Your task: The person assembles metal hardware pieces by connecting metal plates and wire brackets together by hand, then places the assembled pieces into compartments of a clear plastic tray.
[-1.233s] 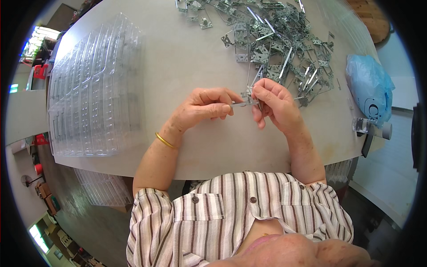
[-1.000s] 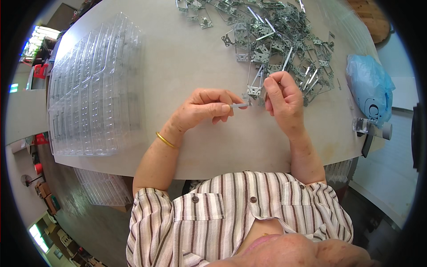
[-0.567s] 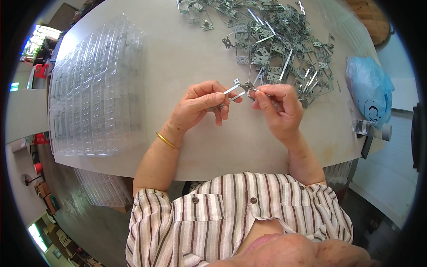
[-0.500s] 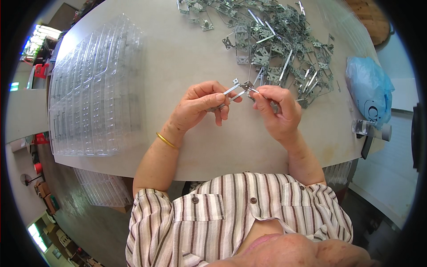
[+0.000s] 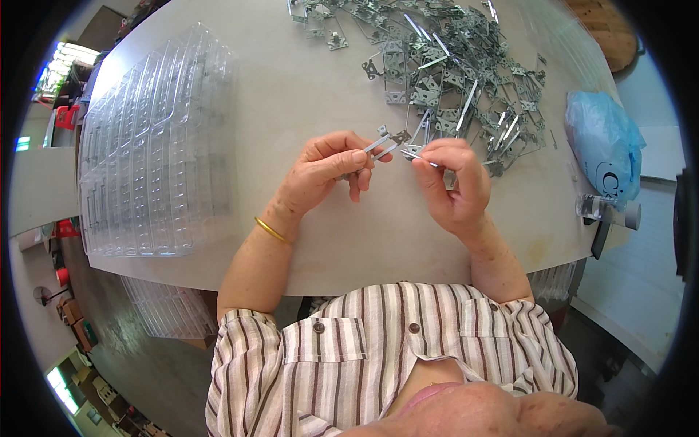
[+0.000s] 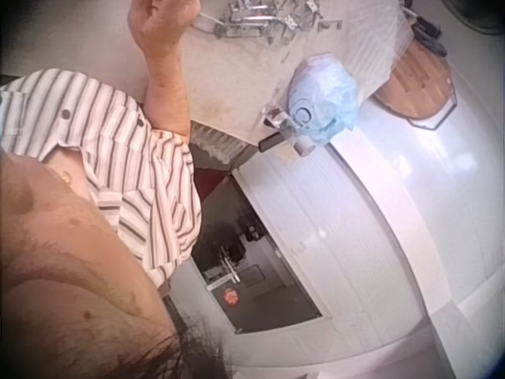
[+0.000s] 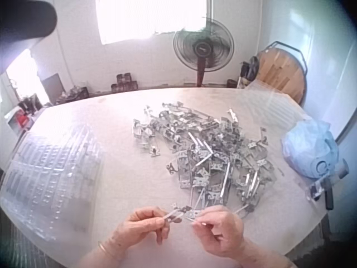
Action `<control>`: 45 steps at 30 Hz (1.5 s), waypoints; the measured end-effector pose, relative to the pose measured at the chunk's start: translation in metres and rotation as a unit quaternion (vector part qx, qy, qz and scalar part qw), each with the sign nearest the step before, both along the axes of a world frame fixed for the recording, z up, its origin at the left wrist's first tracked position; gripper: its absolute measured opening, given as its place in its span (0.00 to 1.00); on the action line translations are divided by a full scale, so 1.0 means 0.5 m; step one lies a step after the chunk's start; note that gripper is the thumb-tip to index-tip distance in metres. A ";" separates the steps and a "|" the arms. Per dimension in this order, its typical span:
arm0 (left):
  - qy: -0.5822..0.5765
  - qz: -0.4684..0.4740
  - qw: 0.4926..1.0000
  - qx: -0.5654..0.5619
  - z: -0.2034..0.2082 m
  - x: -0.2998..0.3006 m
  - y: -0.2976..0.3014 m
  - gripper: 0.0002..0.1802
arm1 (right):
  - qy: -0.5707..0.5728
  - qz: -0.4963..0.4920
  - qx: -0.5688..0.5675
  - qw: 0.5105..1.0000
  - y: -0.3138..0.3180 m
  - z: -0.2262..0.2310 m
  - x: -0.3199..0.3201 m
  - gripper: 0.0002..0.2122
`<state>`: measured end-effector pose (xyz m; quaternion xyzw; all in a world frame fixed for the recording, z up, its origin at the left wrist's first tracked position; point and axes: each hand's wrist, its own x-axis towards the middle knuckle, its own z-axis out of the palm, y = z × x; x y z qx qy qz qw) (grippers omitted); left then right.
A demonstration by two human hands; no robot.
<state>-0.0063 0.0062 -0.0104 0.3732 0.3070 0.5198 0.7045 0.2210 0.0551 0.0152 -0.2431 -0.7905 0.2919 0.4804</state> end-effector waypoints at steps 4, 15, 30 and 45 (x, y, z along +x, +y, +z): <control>0.006 0.003 1.000 -0.009 0.004 0.003 0.001 0.12 | 0.014 -0.017 -0.090 0.996 0.005 -0.002 0.006 0.08; -0.031 -0.022 0.999 -0.032 0.005 0.004 -0.003 0.21 | 0.084 0.040 -0.345 0.934 -0.006 0.000 -0.004 0.05; -0.038 -0.009 0.999 0.036 0.002 0.008 -0.011 0.36 | 0.164 0.087 -0.569 0.801 0.010 -0.003 -0.004 0.07; -0.038 0.041 0.994 0.096 -0.001 0.013 0.004 0.31 | 0.041 0.145 -0.547 0.823 -0.001 0.004 -0.001 0.08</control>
